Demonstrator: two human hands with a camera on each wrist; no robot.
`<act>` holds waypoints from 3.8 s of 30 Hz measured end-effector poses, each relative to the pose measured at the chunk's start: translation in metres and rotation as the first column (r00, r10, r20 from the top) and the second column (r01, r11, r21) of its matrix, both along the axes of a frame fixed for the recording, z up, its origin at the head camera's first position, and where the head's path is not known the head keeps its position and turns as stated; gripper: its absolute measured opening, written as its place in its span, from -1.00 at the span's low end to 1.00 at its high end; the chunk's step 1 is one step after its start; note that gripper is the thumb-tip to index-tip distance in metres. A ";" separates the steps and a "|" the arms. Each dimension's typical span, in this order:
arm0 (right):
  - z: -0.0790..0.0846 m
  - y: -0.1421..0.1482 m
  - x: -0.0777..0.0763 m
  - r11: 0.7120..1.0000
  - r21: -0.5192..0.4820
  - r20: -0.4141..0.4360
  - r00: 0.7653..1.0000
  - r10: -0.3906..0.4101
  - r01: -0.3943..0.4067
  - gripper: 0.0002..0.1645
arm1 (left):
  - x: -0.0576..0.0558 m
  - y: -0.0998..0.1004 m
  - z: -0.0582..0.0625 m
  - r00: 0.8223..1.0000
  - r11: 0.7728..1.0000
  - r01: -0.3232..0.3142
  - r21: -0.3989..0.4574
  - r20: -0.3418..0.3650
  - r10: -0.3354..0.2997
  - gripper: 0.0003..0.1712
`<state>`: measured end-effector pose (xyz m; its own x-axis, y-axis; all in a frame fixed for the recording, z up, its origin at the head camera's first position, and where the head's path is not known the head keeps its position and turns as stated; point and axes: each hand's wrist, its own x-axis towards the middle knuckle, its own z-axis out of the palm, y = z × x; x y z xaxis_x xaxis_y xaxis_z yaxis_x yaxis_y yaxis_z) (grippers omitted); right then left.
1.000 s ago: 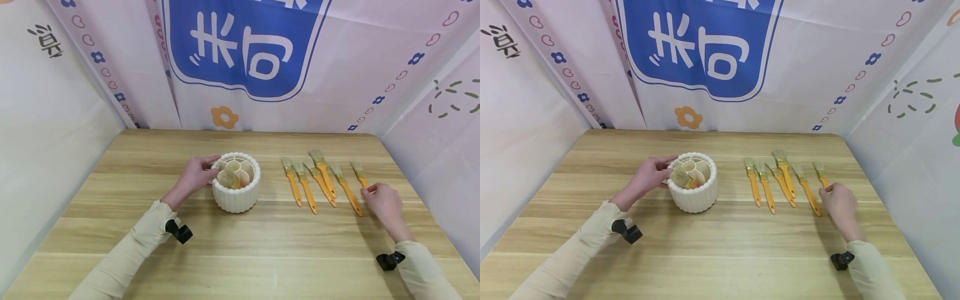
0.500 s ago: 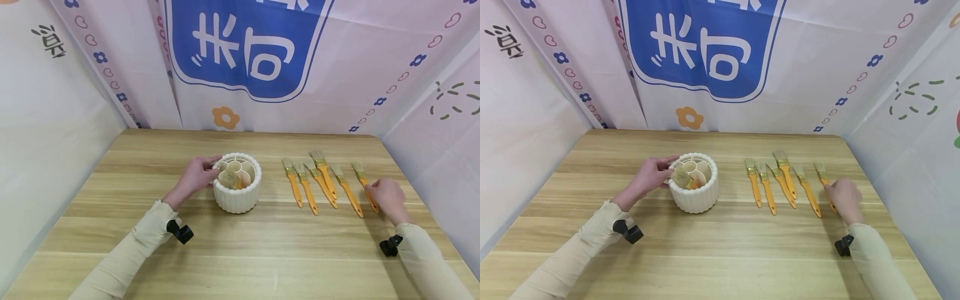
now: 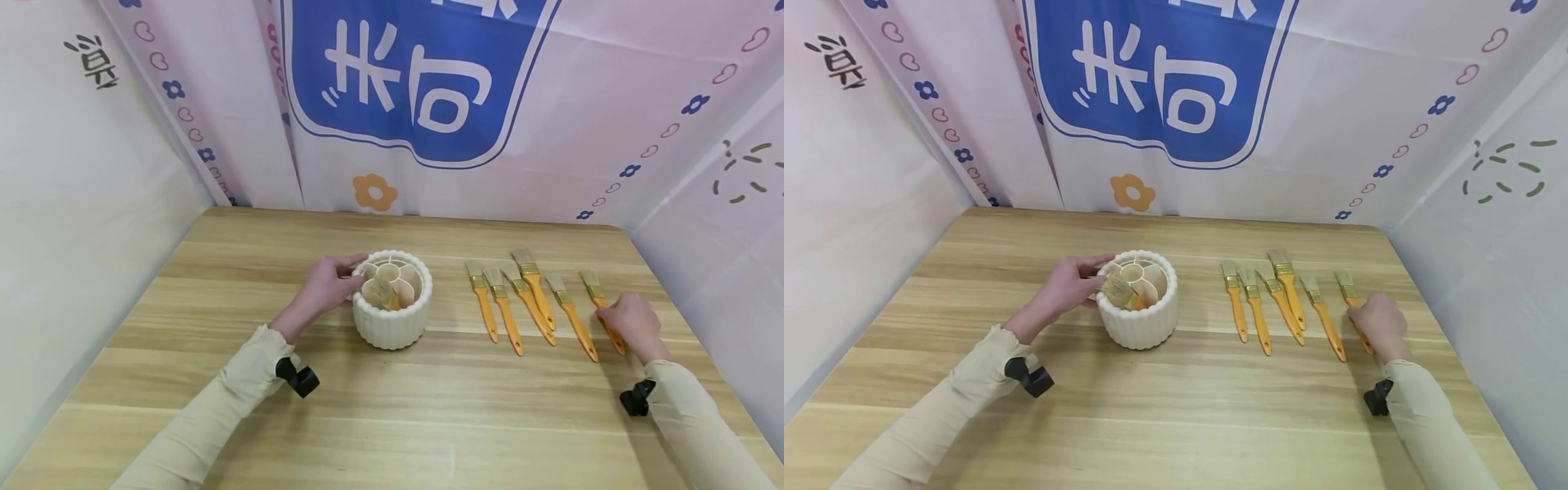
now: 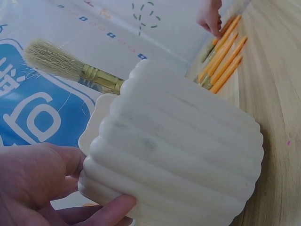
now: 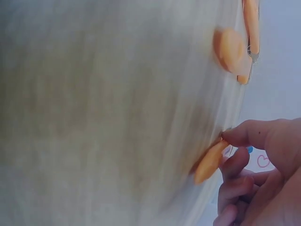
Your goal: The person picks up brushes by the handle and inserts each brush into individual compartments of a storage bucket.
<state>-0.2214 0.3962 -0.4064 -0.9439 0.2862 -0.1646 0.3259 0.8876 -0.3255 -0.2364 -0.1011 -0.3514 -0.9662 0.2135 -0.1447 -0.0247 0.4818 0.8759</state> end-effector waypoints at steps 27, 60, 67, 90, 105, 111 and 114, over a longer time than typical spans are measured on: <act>0.022 -0.004 0.007 1.000 -0.021 -0.031 0.999 -0.009 0.009 -0.41 | -0.002 -0.001 -0.002 1.000 1.000 0.004 -0.009 0.000 -0.004 -0.42; 0.034 -0.032 0.010 1.000 0.012 -0.287 0.958 -0.019 0.023 -0.55 | -0.001 -0.001 -0.002 1.000 1.000 0.015 -0.003 -0.012 -0.015 -0.44; 0.032 -0.032 0.010 1.000 0.020 -0.306 0.952 -0.012 0.019 -0.57 | -0.001 -0.002 -0.001 1.000 1.000 0.017 0.001 -0.006 -0.017 -0.45; 0.029 -0.028 0.012 1.000 -0.003 -0.297 0.955 -0.020 0.020 -0.62 | -0.002 -0.019 -0.007 0.966 0.963 0.258 0.085 0.001 -0.259 -0.17; 0.034 -0.047 0.012 1.000 -0.004 -0.341 0.940 0.020 -0.023 -0.64 | -0.001 -0.018 -0.009 0.975 0.969 0.220 0.111 0.005 -0.222 -0.24; 0.041 -0.061 0.011 0.999 -0.016 -0.361 0.932 0.038 -0.047 -0.60 | 0.000 -0.019 -0.008 0.975 0.969 0.219 0.117 0.002 -0.221 -0.24; 0.044 -0.068 0.011 0.998 -0.030 -0.382 0.923 0.044 -0.060 -0.61 | 0.000 -0.019 -0.008 0.975 0.968 0.220 0.117 -0.003 -0.221 -0.24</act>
<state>-0.2102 0.3277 -0.3626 -0.9510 0.2356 0.2001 0.1237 0.8833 -0.4521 -0.2365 -0.1201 -0.3594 -0.8919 0.4371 -0.1157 0.0620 0.3716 0.9263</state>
